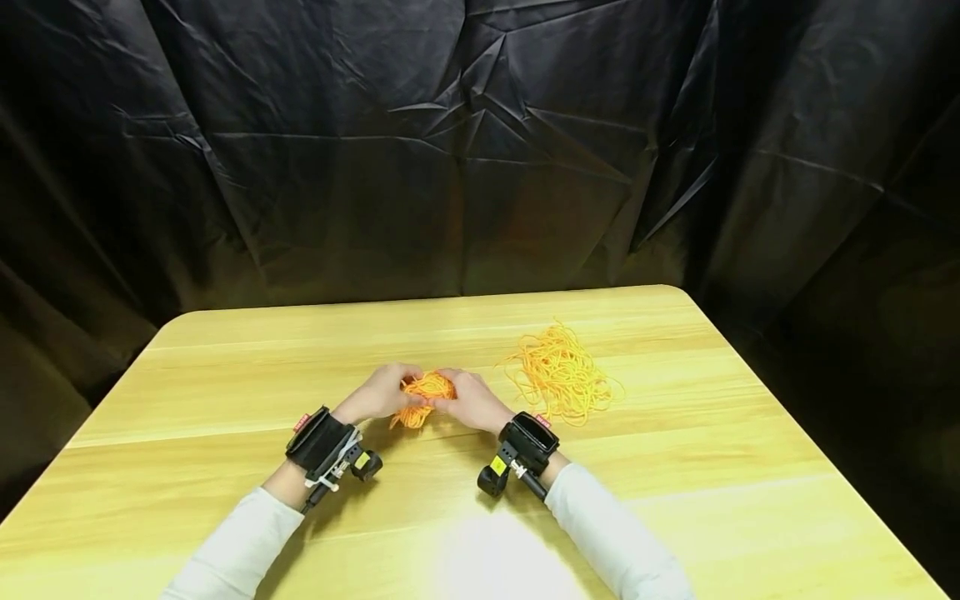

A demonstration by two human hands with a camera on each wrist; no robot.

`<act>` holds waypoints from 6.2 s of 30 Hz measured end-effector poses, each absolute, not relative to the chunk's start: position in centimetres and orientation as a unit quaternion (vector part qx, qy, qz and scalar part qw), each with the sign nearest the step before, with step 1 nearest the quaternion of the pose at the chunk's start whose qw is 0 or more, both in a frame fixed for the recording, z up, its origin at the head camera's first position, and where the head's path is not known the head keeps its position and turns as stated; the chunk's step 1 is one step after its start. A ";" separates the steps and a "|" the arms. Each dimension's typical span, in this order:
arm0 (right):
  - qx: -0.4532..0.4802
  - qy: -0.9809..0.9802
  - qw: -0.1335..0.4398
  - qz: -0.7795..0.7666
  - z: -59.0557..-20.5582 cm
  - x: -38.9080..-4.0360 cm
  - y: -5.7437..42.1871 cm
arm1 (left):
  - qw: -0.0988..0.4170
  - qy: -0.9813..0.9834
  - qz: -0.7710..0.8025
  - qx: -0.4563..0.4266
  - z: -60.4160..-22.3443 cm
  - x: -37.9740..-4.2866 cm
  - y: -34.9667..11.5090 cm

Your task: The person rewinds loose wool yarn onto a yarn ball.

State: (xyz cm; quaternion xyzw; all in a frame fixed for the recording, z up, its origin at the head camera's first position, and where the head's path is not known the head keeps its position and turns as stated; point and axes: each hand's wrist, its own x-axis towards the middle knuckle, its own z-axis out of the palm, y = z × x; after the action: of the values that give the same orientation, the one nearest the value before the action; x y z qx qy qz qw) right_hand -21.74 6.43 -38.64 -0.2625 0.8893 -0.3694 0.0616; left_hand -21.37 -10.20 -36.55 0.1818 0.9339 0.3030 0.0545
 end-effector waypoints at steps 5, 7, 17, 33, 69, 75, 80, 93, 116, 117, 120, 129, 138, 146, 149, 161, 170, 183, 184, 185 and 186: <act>-0.258 0.876 0.027 -0.407 -37.7 -22.1 7.7 | 0.036 0.905 0.366 0.215 -35.3 -21.8 -10.4; -0.251 0.856 0.038 -0.449 -37.3 -22.4 8.3 | 0.041 0.886 0.404 0.225 -34.8 -22.0 -10.4; -0.206 0.673 0.121 -0.700 -36.0 -22.8 9.4 | 0.055 0.800 0.565 0.195 -33.4 -22.6 -9.5; -0.165 0.508 0.144 -0.833 -35.7 -23.5 8.5 | 0.087 0.669 0.730 0.105 -32.5 -22.8 -8.4; -0.399 0.878 0.044 -0.262 -27.4 -22.7 8.3 | 0.111 0.702 0.687 0.152 -33.2 -22.6 -9.2; -0.379 0.878 0.051 -0.288 -26.2 -23.7 8.8 | 0.135 0.662 0.716 0.175 -33.2 -22.5 -9.6; -0.364 0.861 0.067 -0.350 -26.1 -24.4 9.0 | 0.146 0.669 0.710 0.167 -33.1 -22.5 -9.6; -0.272 0.800 0.127 -0.519 -28.9 -26.9 10.5 | 0.111 0.714 0.673 0.156 -32.5 -22.1 -9.7; -0.290 0.826 0.021 -0.482 -33.3 -20.5 6.9 | -0.040 0.670 0.741 0.009 -32.7 -23.0 -9.5; -0.298 0.838 0.012 -0.457 -33.0 -20.3 6.8 | -0.042 0.672 0.739 0.011 -32.7 -23.0 -9.5; -0.329 0.857 -0.010 -0.397 -33.1 -20.7 7.0 | -0.049 0.680 0.731 0.012 -33.3 -23.3 -9.6; -0.368 0.879 -0.019 -0.302 -28.4 -20.5 8.1 | -0.018 0.713 0.701 0.017 -33.6 -23.3 -9.4; -0.335 0.837 0.037 -0.431 -25.4 -24.1 9.6 | 0.028 0.729 0.680 0.073 -33.6 -23.0 -9.1; -0.267 0.800 0.075 -0.532 -28.0 -27.1 10.6 | 0.092 0.689 0.707 0.133 -33.2 -22.5 -9.2; -0.235 0.781 0.089 -0.572 -30.1 -27.5 10.9 | 0.097 0.658 0.736 0.126 -32.9 -22.6 -9.1; -0.178 0.708 0.124 -0.672 -35.1 -25.3 8.8 | 0.031 0.575 0.817 0.039 -32.5 -23.1 -8.7; -0.256 0.782 0.074 -0.563 -34.1 -22.3 7.4 | -0.035 0.576 0.813 0.075 -36.5 -26.0 -9.5; -0.368 0.872 0.010 -0.322 -28.0 -22.3 8.7 | -0.009 0.674 0.738 0.028 -32.9 -22.9 -9.0; -0.366 0.874 0.012 -0.321 -27.5 -22.5 8.8 | -0.005 0.676 0.736 0.034 -33.3 -23.2 -9.0; -0.363 0.873 0.014 -0.325 -27.1 -22.7 8.9 | 0.000 0.680 0.732 0.041 -33.3 -23.2 -9.0; -0.359 0.871 0.019 -0.334 -26.7 -23.0 9.1 | 0.007 0.685 0.727 0.049 -33.3 -23.2 -9.1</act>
State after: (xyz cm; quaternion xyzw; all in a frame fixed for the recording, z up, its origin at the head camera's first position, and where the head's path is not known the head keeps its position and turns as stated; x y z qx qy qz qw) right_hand -23.00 9.07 -26.74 -0.3592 0.8714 -0.3336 0.0188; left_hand -23.17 -9.06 -33.30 0.0493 0.6850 0.7269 0.0067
